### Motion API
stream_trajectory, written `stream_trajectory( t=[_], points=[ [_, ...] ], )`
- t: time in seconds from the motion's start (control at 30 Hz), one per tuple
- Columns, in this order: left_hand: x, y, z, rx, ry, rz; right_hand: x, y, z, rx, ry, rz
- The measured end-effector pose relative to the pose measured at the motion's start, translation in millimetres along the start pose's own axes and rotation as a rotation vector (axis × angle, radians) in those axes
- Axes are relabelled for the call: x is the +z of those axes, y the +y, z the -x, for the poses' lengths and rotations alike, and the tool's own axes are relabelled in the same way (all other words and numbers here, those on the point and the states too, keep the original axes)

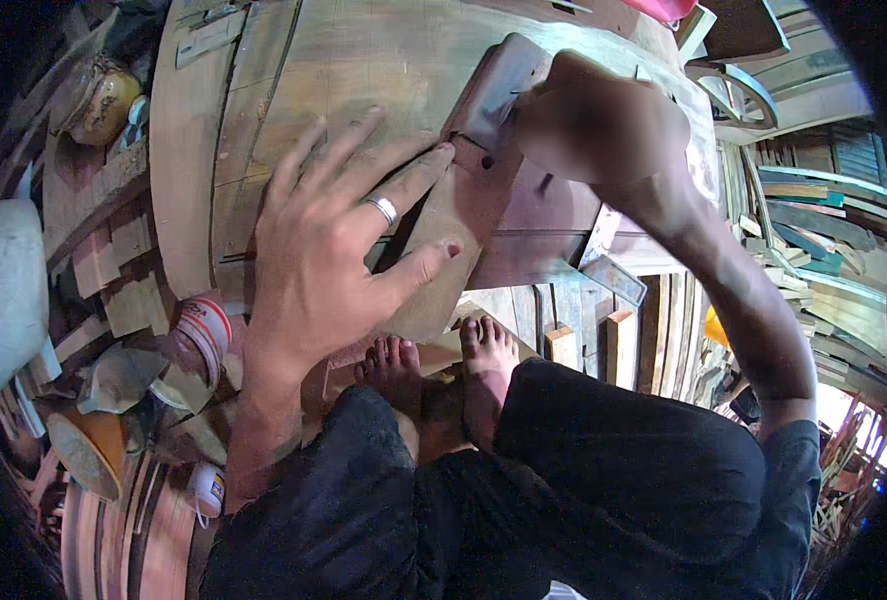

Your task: The person assembles a hand plane by placing a metal blade and a cap into a wooden body, securing them with a nail and tapping the components with a wooden block.

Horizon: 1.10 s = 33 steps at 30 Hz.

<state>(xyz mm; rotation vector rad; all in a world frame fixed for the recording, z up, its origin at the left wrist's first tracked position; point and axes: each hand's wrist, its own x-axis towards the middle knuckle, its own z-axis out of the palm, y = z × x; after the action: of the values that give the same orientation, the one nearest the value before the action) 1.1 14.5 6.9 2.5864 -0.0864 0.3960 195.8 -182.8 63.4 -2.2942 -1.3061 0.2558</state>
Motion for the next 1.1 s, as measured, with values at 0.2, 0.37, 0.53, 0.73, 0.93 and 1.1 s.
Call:
stream_trajectory(
  t=[0.2, 0.37, 0.53, 0.73, 0.93, 1.1],
  points=[
    [0.6, -1.2, -0.6, 0.013, 0.001, -0.015, 4.9, -3.9, 3.8, -0.104, -0.015, 0.007],
    [1.3, 1.0, -2.0, 0.001, 0.0, -0.002, 3.6, 8.9, -1.7, -0.138, 0.08, 0.095],
    [-0.9, 1.9, -1.4, 0.002, 0.0, -0.001, 5.5, 15.6, -10.2, -0.137, 0.107, 0.049],
    [3.8, -1.7, -0.3, 0.016, -0.008, 0.015, 0.3, -5.2, -1.6, -0.103, -0.065, -0.026],
    [0.4, -0.3, -2.0, 0.002, -0.016, 0.014, 3.3, 6.6, -9.5, -0.092, 0.016, 0.01],
    [3.7, 0.0, -2.3, 0.012, -0.001, 0.009, -0.9, 18.2, -16.5, -0.126, 0.057, 0.112]
  ],
)
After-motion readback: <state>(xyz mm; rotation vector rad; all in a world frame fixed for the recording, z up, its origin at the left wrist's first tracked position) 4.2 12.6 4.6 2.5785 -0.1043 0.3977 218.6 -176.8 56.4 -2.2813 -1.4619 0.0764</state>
